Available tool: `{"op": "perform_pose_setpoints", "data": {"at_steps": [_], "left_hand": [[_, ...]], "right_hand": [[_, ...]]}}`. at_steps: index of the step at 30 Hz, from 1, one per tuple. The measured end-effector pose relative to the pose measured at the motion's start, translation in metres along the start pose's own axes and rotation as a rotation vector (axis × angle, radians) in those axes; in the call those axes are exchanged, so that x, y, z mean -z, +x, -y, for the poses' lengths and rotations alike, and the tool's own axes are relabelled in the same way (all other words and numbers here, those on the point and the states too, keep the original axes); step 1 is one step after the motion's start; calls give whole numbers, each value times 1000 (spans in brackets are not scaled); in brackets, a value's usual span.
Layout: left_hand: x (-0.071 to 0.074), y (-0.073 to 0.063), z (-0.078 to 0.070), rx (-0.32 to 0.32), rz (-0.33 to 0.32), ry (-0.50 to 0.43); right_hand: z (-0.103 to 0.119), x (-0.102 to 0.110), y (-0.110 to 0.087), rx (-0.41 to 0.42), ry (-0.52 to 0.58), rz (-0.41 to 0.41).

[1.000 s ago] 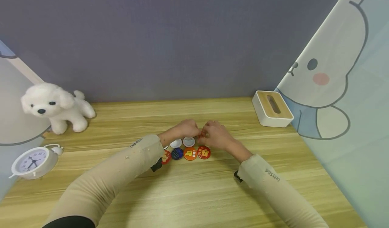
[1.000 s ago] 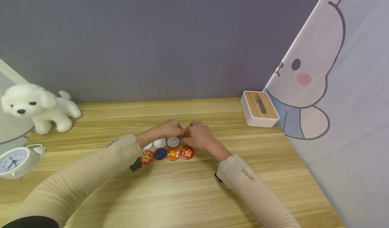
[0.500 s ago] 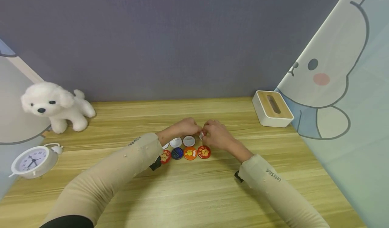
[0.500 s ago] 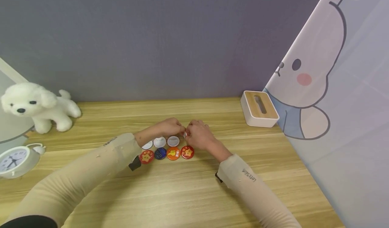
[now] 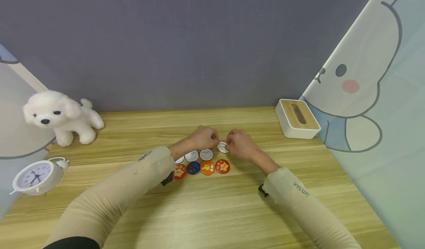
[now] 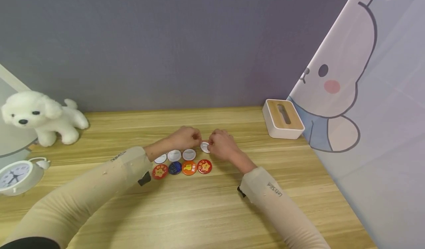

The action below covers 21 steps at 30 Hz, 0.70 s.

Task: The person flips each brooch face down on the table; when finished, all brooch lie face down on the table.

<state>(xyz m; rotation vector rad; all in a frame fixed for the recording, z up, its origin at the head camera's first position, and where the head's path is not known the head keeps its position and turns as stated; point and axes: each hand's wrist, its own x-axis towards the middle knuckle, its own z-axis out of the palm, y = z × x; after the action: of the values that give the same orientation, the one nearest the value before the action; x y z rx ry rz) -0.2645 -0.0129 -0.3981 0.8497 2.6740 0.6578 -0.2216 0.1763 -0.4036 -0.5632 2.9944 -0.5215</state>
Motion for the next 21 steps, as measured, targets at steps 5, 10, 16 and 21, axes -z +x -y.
{"op": "perform_pose_setpoints", "data": {"at_steps": [5,10,16,21], "left_hand": [[0,0,-2,-35,23,62],[-1,0,-1,-28,49,59],[1,-1,-1,-49,65,57],[2,-2,-1,-70,90,55]], "right_hand": [[0,1,0,10,38,15],[2,2,2,3,82,47],[3,1,2,-2,87,48],[1,0,3,-3,88,29]]}}
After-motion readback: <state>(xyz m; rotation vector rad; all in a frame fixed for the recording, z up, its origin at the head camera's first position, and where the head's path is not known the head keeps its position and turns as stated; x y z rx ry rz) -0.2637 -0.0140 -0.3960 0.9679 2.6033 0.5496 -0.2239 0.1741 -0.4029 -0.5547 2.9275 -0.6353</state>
